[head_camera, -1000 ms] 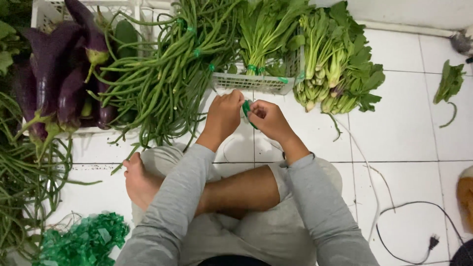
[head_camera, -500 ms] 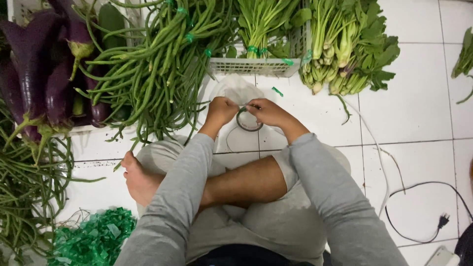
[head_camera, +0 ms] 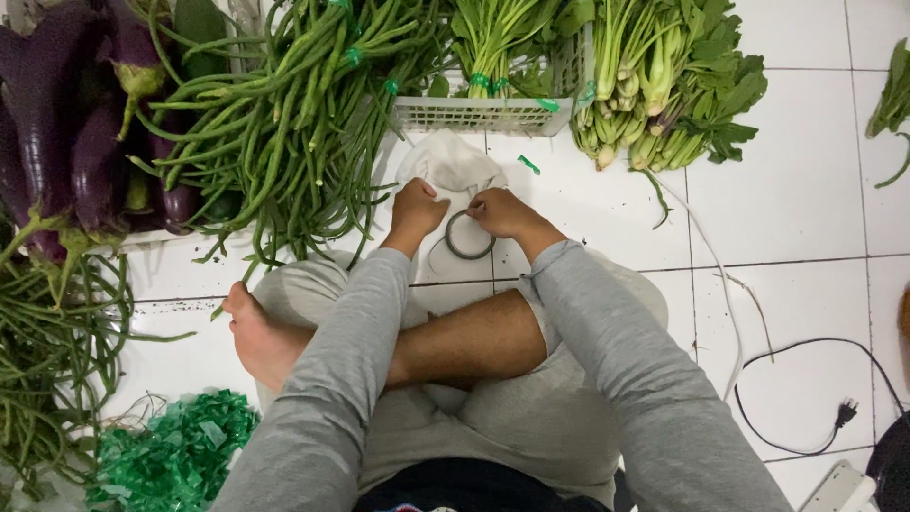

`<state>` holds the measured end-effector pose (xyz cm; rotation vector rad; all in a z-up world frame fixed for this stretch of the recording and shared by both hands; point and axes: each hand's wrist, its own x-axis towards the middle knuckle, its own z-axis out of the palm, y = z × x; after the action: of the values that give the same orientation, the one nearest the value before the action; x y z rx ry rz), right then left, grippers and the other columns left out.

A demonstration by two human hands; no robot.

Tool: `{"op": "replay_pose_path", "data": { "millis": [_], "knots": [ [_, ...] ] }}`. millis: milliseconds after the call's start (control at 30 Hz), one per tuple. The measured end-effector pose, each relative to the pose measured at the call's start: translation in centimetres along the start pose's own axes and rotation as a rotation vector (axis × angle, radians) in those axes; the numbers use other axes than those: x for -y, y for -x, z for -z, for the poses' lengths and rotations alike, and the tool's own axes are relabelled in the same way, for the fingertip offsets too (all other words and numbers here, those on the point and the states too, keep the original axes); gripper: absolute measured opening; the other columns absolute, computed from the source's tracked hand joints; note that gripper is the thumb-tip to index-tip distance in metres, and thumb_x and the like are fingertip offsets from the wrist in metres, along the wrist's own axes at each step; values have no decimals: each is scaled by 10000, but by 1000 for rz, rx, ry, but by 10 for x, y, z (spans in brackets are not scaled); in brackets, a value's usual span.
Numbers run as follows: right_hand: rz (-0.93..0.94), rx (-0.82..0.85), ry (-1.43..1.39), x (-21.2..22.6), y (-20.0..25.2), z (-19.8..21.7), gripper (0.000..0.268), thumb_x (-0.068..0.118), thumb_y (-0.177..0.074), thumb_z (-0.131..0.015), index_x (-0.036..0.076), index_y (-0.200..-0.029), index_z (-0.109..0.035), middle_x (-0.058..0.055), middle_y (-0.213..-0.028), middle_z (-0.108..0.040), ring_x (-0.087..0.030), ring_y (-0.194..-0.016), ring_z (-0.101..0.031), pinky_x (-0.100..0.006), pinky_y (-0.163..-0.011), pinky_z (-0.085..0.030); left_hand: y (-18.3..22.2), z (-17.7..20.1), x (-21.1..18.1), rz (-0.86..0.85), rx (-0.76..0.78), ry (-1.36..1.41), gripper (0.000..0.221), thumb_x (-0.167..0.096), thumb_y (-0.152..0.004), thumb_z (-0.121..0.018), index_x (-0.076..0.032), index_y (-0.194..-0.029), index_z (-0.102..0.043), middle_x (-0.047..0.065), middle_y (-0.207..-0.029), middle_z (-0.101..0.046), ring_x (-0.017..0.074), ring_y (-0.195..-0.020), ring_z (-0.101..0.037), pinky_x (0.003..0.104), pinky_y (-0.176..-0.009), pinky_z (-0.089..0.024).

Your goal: Bundling leafy green vegetables using green tape and scissors while sitting on the floor

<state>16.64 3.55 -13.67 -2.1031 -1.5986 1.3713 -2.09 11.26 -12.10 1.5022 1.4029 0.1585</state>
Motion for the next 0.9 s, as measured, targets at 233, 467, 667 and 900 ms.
{"op": "replay_pose_path", "data": {
  "millis": [233,467,667,900],
  "knots": [
    [-87,-70,94,-20,-1,4,289,142,-941,-624,0,-1175,-718,-223,-998,-737,-350,-910,-739,-421,-717,-600,27,20,-19,-55,130,-513,236,-120,-784,-777,33,-952,-714,250,-906,-734,446,-977,-726,547,-785,-596],
    [-101,-136,95,2,24,21,243,94,-936,-599,-2,-1129,-710,-258,-1050,-720,-419,-998,-717,-461,-769,-593,51,5,-18,-172,150,-548,347,-87,-688,-911,103,-911,-725,303,-846,-716,499,-934,-722,604,-797,-584],
    [-160,-232,99,-20,12,20,221,63,-922,-599,39,-1109,-712,-216,-975,-721,-376,-929,-731,-437,-749,-589,39,-20,20,-263,118,-458,148,10,-806,-778,115,-891,-715,291,-826,-711,487,-904,-732,597,-760,-595],
    [-173,-269,55,-5,38,37,269,65,-936,-565,16,-1153,-717,-237,-979,-726,-383,-943,-733,-452,-792,-588,66,-6,21,-332,72,-636,182,-4,-854,-675,63,-1022,-656,240,-884,-705,460,-887,-736,607,-759,-574]
  ]
}}
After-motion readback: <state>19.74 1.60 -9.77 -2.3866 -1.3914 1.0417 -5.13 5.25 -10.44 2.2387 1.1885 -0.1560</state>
